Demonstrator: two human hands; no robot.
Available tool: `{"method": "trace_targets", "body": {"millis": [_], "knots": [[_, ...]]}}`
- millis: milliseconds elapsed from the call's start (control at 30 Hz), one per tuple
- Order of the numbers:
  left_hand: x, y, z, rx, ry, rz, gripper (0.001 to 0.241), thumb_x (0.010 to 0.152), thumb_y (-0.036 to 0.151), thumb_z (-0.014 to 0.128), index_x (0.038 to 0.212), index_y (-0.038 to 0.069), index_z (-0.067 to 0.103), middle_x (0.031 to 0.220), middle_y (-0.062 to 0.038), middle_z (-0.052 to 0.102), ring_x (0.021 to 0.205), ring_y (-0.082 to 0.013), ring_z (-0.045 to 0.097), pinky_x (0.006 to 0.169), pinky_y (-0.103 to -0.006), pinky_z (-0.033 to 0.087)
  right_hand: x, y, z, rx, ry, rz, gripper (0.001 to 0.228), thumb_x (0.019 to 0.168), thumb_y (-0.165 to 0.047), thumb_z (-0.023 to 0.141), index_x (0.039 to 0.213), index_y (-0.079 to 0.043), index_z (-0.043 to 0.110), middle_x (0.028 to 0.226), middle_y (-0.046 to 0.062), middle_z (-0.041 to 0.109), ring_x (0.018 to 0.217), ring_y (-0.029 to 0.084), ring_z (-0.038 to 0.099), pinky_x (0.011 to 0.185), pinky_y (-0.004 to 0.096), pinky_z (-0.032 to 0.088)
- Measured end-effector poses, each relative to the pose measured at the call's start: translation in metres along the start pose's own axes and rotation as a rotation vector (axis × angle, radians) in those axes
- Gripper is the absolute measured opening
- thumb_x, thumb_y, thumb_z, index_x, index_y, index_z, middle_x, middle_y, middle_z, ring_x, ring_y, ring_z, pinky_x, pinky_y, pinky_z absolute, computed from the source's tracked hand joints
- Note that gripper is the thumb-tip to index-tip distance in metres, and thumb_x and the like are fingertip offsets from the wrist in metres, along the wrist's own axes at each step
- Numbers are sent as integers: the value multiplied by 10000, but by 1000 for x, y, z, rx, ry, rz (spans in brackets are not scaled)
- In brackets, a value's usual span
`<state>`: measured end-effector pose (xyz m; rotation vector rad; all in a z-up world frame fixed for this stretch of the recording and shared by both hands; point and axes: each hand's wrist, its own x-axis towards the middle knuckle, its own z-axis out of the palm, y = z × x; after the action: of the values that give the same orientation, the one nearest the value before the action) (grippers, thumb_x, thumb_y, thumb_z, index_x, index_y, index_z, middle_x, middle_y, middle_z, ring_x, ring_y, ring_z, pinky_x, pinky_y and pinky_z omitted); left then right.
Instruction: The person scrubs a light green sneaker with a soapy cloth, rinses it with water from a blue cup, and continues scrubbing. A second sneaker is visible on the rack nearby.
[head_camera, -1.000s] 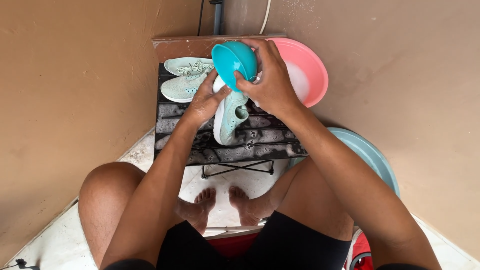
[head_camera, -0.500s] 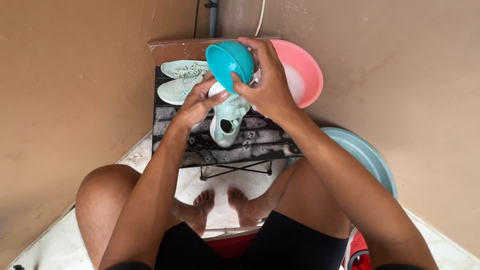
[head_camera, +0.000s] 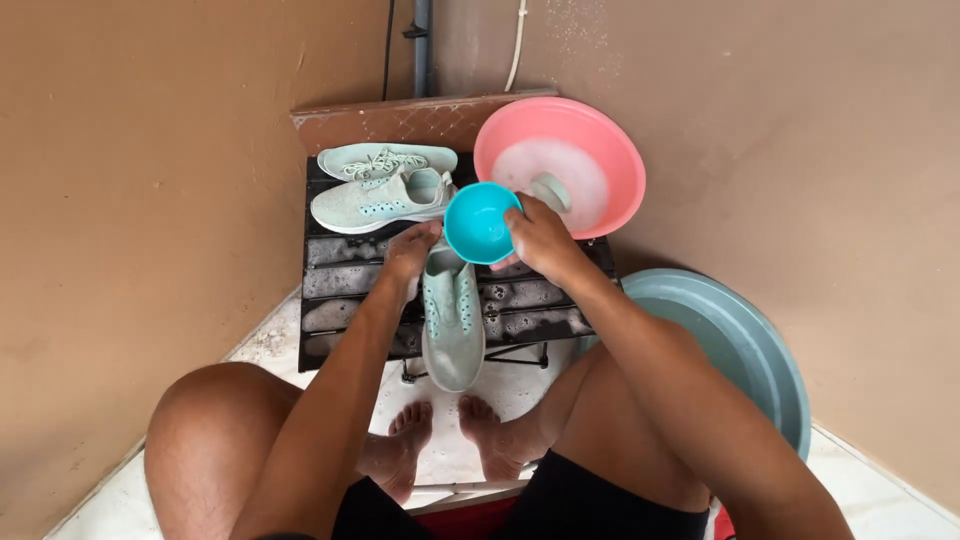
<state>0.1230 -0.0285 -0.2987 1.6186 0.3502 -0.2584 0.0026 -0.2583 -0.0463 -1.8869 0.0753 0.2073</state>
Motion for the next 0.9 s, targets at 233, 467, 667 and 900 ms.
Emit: {"method": "trace_targets", "body": {"millis": [233,467,667,900], "knots": [[-66,70,-24,331,179,259,356,1146,391,798,1472,258,853,1412,-130,760,1468,-483,699,1257,-640,574,6,-4,-36,-475,78,-157,423,1138,-235,598,1496,-75,756,1170,328,857,1215,562,839,978,744,673],[-165,117,57,518,19,723,204,1164,156,745,1354,199,809,1307,-118,702,1387,-497,672,1224,-682,474,-21,-10,-105,-624,70,-211,552,1131,-151,581,1663,-6,609,1386,460,774,1381,696,715,1168,818,556],[-179,92,139,637,-395,797,319,1175,165,693,1479,243,750,1317,-139,791,1379,-472,738,1204,-636,580,-31,203,-254,-16,28,-20,558,1260,-228,563,1774,-62,424,1635,339,676,1418,594,732,1080,825,625],[-199,58,198,1058,-583,940,444,1210,270,750,1611,91,691,1665,-173,555,1806,-446,337,1462,-797,159,-102,370,-282,-882,66,356,586,1302,-524,407,1821,-255,373,1461,248,551,951,525,868,768,698,743]]}}
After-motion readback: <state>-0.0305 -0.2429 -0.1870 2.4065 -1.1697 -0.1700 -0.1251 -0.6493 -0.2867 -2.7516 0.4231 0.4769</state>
